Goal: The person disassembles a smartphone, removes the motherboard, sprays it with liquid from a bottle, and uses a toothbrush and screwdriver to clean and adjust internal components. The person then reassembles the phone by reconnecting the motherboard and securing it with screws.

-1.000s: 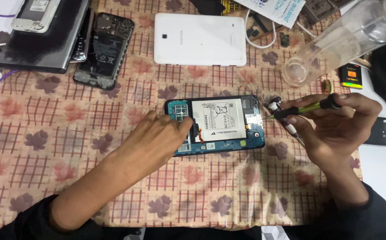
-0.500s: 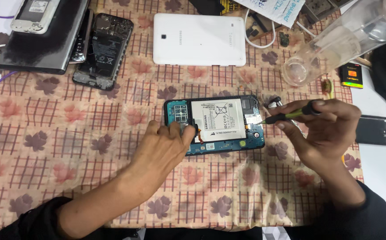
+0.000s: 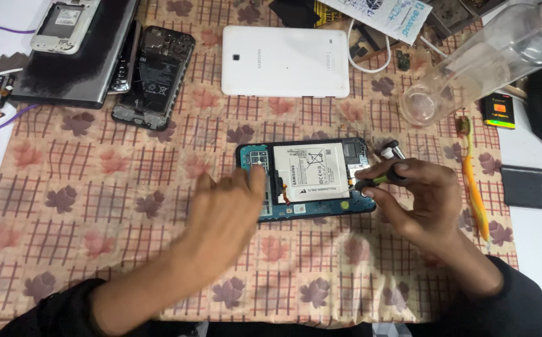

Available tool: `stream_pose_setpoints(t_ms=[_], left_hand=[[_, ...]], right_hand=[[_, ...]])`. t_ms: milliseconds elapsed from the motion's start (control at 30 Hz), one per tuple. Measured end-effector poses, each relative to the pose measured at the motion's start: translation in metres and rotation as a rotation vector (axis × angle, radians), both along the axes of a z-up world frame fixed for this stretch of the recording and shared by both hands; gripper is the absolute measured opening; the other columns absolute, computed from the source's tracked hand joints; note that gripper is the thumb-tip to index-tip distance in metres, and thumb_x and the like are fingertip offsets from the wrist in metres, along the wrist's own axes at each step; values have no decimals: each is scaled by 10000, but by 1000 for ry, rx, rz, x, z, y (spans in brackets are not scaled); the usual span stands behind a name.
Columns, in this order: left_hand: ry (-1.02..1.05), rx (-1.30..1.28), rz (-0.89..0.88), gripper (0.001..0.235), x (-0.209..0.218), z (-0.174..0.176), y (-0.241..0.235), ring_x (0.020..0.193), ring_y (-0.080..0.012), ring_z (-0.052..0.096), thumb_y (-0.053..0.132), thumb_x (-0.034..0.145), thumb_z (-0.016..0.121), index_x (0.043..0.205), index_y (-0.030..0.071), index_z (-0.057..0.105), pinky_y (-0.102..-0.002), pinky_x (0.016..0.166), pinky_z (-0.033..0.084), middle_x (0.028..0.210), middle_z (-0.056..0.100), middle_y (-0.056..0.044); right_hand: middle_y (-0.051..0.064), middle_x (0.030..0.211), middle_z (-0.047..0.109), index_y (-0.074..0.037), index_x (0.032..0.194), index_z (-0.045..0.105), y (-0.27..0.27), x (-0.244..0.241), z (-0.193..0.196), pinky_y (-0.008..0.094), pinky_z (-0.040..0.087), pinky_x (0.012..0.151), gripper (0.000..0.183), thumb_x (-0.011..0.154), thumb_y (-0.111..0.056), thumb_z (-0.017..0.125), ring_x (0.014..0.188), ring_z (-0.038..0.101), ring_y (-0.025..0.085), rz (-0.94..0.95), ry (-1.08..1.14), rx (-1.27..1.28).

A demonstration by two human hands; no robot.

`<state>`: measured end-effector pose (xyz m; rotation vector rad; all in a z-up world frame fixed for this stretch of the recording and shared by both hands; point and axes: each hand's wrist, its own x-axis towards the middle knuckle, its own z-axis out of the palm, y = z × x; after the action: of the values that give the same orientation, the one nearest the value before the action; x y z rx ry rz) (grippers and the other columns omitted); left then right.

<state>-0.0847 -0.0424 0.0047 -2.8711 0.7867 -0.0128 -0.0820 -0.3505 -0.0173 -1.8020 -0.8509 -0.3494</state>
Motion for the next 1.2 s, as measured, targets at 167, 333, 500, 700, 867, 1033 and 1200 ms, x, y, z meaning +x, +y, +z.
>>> stream_pose_setpoints(t_ms=[167, 333, 500, 700, 867, 1033, 1200], left_hand=[[446, -124, 171, 512, 45, 16, 34, 514, -176, 592, -1, 922, 562, 1396, -86, 389, -412, 633, 631, 673, 550, -74], [562, -125, 219, 552, 64, 26, 54, 560, -194, 599, 36, 908, 606, 1399, -110, 400, -378, 646, 619, 660, 565, -82], [510, -155, 171, 566, 70, 19, 66, 570, -192, 622, 174, 951, 632, 1410, -79, 417, -383, 820, 516, 666, 638, -104], [586, -60, 279, 490, 71, 26, 66, 748, -237, 720, 196, 965, 588, 1405, 12, 477, -373, 722, 608, 816, 710, -124], [342, -270, 230, 293, 65, 23, 37, 956, -262, 717, 221, 1085, 478, 1318, 90, 599, -372, 816, 598, 1104, 711, -142], [27, -332, -187, 724, 42, -18, -8, 1303, -299, 458, 602, 895, 572, 1394, 82, 496, -627, 960, 440, 1443, 485, -136], [85, -371, -413, 849, 20, -45, -26, 1434, -336, 264, 698, 825, 588, 1492, 201, 416, -772, 984, 281, 1587, 289, -134]], right_hand=[[208, 1183, 643, -102, 1349, 326, -1, -7, 3, 375, 677, 885, 647, 883, 157, 692, 1126, 724, 318, -63, 18, -22], [223, 1198, 639, -95, 1347, 324, -1, -9, 5, 409, 664, 943, 644, 879, 166, 683, 1134, 718, 332, -70, 42, -17], [216, 1196, 649, -100, 1357, 335, -2, -10, 7, 391, 657, 920, 636, 894, 163, 682, 1100, 716, 317, -67, 49, 26], [193, 1165, 605, -98, 1340, 332, -8, -6, 14, 372, 704, 862, 618, 906, 166, 684, 1075, 733, 311, -96, -45, -24], [221, 1175, 567, -64, 1341, 310, -17, -2, 20, 356, 687, 868, 620, 912, 165, 695, 1101, 717, 308, -241, -38, -52], [203, 1166, 638, -67, 1414, 305, -24, 5, 19, 322, 667, 928, 650, 975, 176, 719, 1089, 726, 253, -282, -36, -68], [201, 1153, 632, -74, 1417, 312, -22, 5, 18, 346, 655, 950, 666, 958, 189, 718, 1096, 713, 260, -306, -2, -17]])
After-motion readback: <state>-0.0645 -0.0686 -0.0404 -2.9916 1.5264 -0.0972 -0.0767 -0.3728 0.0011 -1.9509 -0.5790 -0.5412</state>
